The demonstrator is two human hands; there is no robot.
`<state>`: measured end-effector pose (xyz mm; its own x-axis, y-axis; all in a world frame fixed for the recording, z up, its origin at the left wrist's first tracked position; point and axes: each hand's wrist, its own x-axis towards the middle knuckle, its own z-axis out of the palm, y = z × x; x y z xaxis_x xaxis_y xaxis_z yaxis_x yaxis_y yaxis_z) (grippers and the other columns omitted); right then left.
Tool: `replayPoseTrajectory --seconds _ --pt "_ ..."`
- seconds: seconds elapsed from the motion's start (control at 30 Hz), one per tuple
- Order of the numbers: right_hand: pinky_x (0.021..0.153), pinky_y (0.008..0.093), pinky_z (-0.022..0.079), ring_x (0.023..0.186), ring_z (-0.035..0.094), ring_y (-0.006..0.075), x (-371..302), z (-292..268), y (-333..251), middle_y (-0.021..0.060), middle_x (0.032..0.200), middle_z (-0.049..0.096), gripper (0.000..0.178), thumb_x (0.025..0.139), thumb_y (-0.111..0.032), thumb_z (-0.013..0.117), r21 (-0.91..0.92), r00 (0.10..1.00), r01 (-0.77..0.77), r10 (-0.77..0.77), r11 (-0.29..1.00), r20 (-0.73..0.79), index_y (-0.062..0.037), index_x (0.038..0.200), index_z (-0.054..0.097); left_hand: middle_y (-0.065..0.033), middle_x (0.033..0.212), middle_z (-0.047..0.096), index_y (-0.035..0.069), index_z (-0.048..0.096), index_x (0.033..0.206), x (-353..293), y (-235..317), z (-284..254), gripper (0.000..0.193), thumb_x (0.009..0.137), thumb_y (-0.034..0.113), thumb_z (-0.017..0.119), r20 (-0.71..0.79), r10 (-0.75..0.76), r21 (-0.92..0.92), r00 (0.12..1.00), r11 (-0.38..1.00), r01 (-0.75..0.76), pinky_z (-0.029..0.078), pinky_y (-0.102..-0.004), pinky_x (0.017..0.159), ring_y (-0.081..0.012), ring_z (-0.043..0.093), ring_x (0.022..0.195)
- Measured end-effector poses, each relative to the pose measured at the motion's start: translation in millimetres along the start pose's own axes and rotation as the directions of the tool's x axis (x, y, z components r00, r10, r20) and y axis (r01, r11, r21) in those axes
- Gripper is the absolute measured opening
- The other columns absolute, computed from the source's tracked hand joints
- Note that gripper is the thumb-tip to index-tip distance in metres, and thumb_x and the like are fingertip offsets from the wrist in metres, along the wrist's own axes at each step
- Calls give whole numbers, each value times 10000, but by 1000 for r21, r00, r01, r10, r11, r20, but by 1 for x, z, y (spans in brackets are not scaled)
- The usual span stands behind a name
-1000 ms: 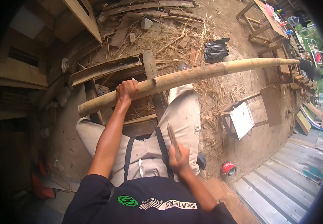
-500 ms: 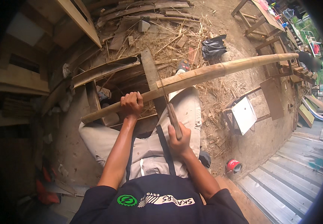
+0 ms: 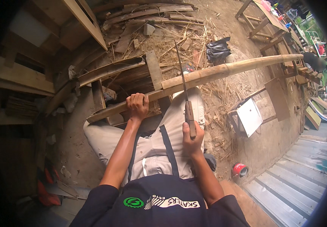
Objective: The person uses a hand saw to cut a long bamboo pole that is clamped in a wooden vise. They repeatedly saw back and forth, occasionally repositioning the bamboo to continue the cut.
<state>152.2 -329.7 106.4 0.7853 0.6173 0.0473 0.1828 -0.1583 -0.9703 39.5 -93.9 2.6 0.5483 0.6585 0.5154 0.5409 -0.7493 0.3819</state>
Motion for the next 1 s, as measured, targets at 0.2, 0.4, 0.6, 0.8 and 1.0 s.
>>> replayPoseTrajectory --seconds 0.2,0.4,0.6,0.8,1.0 --pt "478 280 326 530 394 68 -2 -5 -3 -13 579 435 278 956 -184 621 -31 999 32 -30 999 44 -28 749 522 -72 790 587 91 583 771 31 -20 12 213 912 250 602 -20 -11 47 1000 999 12 403 -421 778 -278 573 815" --pt "476 286 329 522 398 72 -11 -7 -4 -6 572 444 274 951 -185 625 -53 998 -8 11 999 56 -25 750 532 -105 996 596 75 593 1004 72 -60 11 263 883 304 633 70 58 65 996 996 -63 380 -426 887 -296 555 1002" --pt "471 282 334 518 415 69 -17 -2 1 -7 565 455 262 948 -172 623 -62 999 -6 9 998 44 -21 751 540 -143 1371 479 39 428 1395 67 -76 6 850 859 682 573 254 -24 325 967 944 -62 244 -524 1127 -299 411 1306" --pt "465 284 324 514 394 67 -12 2 3 -10 564 439 251 946 -160 624 -42 998 18 -15 999 67 -23 753 542 -140 1430 424 42 383 1410 76 -68 11 1024 741 780 622 330 -196 262 924 959 110 143 -609 1162 -298 355 1366" --pt "461 287 318 512 386 68 -6 8 3 -13 562 426 247 949 -159 620 -40 996 42 -39 998 78 -23 758 544 -152 1571 263 35 227 1519 25 -47 7 1073 769 644 694 197 -85 255 977 966 32 61 -588 1199 -303 195 1483"
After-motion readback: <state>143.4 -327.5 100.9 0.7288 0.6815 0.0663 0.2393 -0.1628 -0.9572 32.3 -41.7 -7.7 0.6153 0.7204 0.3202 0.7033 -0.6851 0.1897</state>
